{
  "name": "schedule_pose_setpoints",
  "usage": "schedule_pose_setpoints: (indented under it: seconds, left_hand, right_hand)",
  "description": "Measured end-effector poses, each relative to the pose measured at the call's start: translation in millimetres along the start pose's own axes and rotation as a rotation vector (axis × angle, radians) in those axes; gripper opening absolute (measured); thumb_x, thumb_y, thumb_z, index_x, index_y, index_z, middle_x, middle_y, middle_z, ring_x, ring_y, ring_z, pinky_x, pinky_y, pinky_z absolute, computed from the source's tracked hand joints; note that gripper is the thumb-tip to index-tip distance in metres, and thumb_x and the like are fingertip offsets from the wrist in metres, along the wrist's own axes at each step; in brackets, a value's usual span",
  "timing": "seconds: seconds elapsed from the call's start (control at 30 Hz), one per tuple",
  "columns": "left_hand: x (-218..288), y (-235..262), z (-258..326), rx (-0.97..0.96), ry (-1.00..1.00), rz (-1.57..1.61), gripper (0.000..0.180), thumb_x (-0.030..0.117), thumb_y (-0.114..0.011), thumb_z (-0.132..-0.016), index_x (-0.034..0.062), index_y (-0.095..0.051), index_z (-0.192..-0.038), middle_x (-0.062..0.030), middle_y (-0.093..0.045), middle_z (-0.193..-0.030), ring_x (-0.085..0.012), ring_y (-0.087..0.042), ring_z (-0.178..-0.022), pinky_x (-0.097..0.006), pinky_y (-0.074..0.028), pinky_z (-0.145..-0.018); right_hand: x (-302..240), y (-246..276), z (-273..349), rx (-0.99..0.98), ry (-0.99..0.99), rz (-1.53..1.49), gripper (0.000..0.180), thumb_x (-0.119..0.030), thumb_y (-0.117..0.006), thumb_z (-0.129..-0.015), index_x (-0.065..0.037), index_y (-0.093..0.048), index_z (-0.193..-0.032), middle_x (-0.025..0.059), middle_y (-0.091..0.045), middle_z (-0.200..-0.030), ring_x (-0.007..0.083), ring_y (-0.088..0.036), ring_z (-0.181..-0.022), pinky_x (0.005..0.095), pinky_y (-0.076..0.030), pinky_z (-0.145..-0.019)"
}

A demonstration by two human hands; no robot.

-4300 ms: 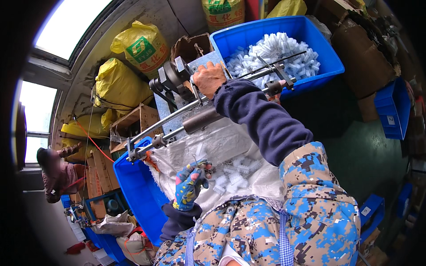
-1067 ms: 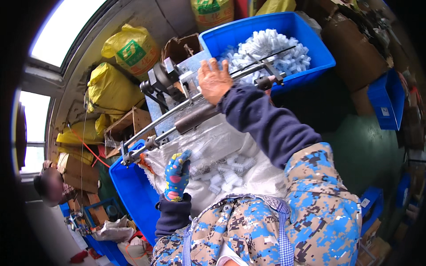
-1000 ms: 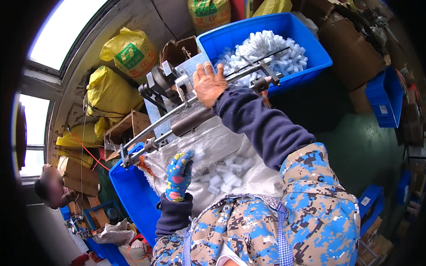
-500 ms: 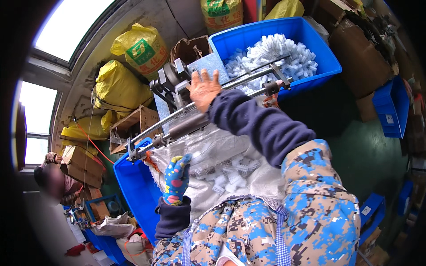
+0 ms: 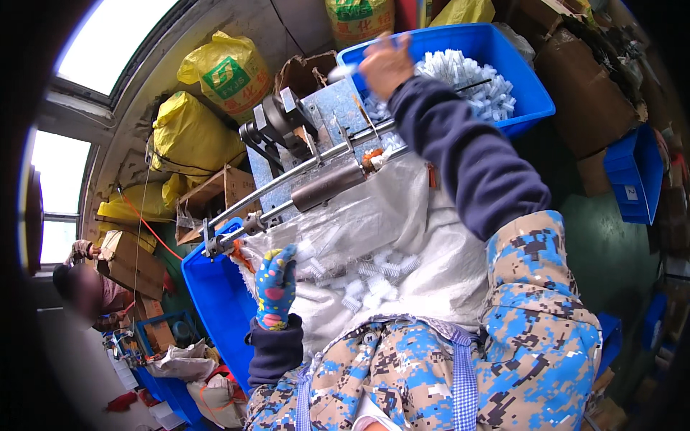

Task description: Manually processing small white cylindrical components using a workbench machine.

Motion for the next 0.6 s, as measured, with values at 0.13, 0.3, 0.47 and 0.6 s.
schedule_pose_setpoints:
  seconds: [0.13,0.3,0.47,0.6]
  left_hand:
    - [-0.5,-0.5,0.4,0.015,0.024,0.054,0.026,-0.006,-0.057,-0.074,0.0055,-0.060,-0.098,-0.0120,-0.059,-0.085,-0.0280,-0.059,-0.075,-0.031,-0.048,-0.064]
    - [24.8,-16.5,-17.2,-0.050,-0.146,0.196,0.031,-0.003,-0.060,-0.072,0.0079,-0.060,-0.101,-0.0116,-0.057,-0.083,-0.0287,-0.058,-0.074,-0.034,-0.047,-0.063]
    - [-13.9,-15.5,14.4,-0.122,0.231,0.505,0.043,0.001,-0.063,-0.072,0.0056,-0.055,-0.114,-0.0073,-0.057,-0.094,-0.0192,-0.057,-0.084,-0.028,-0.046,-0.073]
    - [-19.3,-29.1,28.2,-0.139,0.560,1.047,0.046,0.002,-0.062,-0.076,0.0001,-0.049,-0.119,-0.0019,-0.057,-0.091,-0.0106,-0.055,-0.082,-0.024,-0.043,-0.078]
  right_hand:
    - [-5.1,43.6,32.3,0.173,0.095,-0.447,0.012,-0.019,-0.060,-0.070,-0.008,-0.056,-0.066,0.0107,-0.056,-0.069,0.0246,-0.053,-0.068,0.0377,-0.040,-0.061]
    - [-145.4,117.9,149.5,-0.439,0.452,-1.218,0.016,-0.011,-0.054,-0.070,0.001,-0.048,-0.078,0.0178,-0.056,-0.065,0.0367,-0.058,-0.062,0.0464,-0.047,-0.057]
    - [-97.9,80.3,118.0,-0.196,0.279,-1.060,0.004,-0.006,-0.051,-0.072,-0.007,-0.055,-0.073,0.0150,-0.058,-0.067,0.0330,-0.059,-0.065,0.0422,-0.048,-0.058]
    - [-89.6,52.6,44.4,-0.040,0.183,-0.624,0.010,-0.008,-0.051,-0.075,-0.007,-0.061,-0.073,0.0122,-0.058,-0.084,0.0300,-0.057,-0.083,0.0410,-0.047,-0.065]
Point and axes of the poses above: each hand's wrist, its own z-axis away from the middle knuckle, its own y-axis out of the back of the hand, x = y × z, the point moved 5 cm from there along -z, towards the middle knuckle
